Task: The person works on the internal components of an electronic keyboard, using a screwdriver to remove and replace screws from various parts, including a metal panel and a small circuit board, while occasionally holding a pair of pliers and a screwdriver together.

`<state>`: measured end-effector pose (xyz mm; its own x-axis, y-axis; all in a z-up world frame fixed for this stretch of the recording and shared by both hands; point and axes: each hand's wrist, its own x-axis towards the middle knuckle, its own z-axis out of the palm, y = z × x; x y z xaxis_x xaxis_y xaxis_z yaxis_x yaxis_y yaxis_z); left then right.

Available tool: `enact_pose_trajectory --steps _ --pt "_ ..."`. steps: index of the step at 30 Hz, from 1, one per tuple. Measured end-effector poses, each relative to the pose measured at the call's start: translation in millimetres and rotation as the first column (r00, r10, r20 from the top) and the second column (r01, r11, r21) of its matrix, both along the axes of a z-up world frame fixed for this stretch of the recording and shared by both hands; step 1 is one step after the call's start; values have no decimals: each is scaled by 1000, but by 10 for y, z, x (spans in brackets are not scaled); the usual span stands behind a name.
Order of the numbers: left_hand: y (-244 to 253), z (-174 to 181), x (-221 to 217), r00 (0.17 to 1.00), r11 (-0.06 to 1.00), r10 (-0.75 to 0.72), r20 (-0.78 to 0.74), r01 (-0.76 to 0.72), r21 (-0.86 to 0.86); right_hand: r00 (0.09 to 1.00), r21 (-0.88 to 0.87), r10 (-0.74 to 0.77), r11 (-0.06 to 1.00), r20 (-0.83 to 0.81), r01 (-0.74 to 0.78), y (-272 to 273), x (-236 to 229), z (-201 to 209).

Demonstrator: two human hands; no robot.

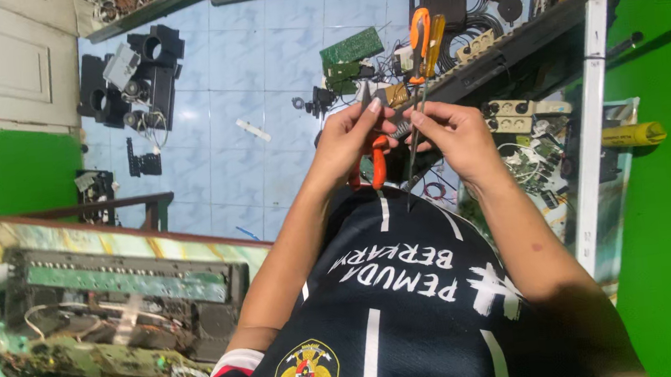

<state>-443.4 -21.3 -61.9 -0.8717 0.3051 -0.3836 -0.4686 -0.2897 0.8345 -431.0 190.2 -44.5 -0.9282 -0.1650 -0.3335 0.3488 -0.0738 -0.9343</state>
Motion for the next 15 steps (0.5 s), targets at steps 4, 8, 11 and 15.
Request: enact_pose_trajectory --steps 4,8,11,15 --pt "-220 106 -451 999 999 -43 -6 43 13 1000 -12 -26 1000 10 26 -311 -466 71" --pt "-528 216 -924 998 998 -65 -27 64 -24 998 -119 -41 992 39 45 -660 -953 114" --pt "-841 239 -1281 996 997 -70 -64 67 -42 998 -155 -54 986 37 59 -975 -1308 75" --pt "-1349 246 -1665 992 987 -78 -95 64 -147 999 -158 -44 986 26 47 -1473 -1805 -1"
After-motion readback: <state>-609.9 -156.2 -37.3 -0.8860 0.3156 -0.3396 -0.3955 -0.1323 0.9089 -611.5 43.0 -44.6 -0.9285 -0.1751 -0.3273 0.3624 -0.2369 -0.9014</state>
